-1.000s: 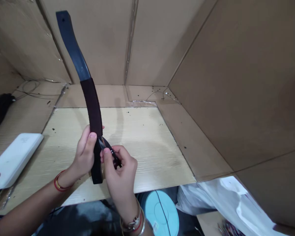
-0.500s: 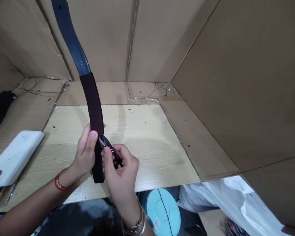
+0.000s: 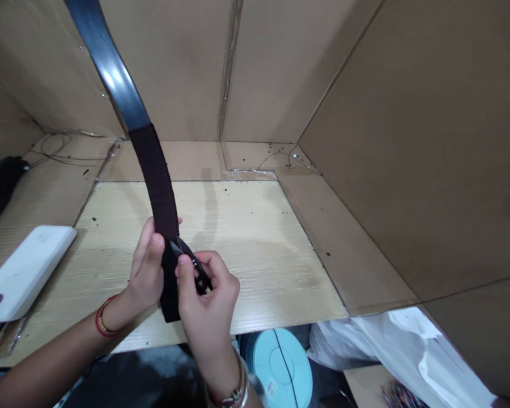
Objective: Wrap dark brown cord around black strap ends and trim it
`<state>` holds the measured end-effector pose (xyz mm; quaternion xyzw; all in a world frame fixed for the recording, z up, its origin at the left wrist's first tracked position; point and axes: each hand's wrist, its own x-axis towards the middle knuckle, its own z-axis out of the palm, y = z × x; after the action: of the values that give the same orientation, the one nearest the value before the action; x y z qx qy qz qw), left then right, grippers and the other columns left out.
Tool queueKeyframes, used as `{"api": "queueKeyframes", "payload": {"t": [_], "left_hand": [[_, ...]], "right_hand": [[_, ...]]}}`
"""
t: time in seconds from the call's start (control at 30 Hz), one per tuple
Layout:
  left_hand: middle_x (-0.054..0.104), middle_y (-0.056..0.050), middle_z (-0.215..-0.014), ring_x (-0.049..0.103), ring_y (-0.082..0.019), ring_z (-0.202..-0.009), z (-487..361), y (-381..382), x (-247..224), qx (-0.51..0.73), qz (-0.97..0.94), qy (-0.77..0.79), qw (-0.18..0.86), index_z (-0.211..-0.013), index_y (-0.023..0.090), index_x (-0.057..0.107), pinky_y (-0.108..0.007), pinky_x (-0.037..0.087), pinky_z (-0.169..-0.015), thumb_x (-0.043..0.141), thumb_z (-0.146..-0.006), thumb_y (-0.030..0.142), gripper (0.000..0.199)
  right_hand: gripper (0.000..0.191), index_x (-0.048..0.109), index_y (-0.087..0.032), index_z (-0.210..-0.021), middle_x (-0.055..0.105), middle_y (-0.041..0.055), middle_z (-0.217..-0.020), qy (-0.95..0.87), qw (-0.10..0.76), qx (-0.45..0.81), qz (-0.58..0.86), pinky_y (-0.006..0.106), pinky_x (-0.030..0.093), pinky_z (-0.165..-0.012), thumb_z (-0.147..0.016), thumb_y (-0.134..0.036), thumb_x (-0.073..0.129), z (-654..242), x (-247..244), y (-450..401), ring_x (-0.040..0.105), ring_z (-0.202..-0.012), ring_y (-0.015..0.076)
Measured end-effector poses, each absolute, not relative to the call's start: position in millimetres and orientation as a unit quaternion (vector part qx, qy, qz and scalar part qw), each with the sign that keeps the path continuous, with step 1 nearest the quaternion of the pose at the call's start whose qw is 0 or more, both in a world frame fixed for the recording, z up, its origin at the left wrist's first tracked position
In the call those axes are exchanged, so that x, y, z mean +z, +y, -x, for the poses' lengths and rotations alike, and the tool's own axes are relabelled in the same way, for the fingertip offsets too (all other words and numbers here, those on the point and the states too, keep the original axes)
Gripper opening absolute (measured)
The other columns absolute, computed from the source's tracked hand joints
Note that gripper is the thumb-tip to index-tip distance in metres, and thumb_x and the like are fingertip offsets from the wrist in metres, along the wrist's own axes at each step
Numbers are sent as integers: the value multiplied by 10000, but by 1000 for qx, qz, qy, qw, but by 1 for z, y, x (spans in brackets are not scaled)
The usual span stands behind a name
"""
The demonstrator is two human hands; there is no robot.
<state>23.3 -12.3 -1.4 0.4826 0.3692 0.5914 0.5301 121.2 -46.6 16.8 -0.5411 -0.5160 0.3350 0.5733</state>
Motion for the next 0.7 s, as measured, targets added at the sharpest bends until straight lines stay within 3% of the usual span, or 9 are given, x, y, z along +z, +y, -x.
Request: {"api": "queueKeyframes", "payload": {"t": [0.13,0.3,0.7], "left_hand": [[508,54,-530,458,-116,-385,-26,-15,-4,578,-429,313,620,-1213,263,477,-223,400,-370,407,-924,643,482],[516,48,-508,440,-112,-369,-27,-16,-3,560,-407,306,653,-1231,264,490,-209,382,-353,420,-944,580,433],[562,3,-671,466,-117,-500,-24,-15,-2,572,-496,422,499,-1213,230,568,-226,402,-443,410,-980,475,373]], "right_hand": [[230,567,-149,-714,606,-13,-563,-507,587,334,536,149,465,-477,-888,-286,630,-119,15,-47,582,-483,75],[248,554,-150,-708,600,-10,-552,-505,575,348,542,153,467,-469,-898,-295,621,-121,18,-48,575,-472,79],[147,582,-153,-775,644,-2,-594,-558,557,213,577,154,469,-478,-886,-240,623,-121,14,-58,613,-496,87]]}}
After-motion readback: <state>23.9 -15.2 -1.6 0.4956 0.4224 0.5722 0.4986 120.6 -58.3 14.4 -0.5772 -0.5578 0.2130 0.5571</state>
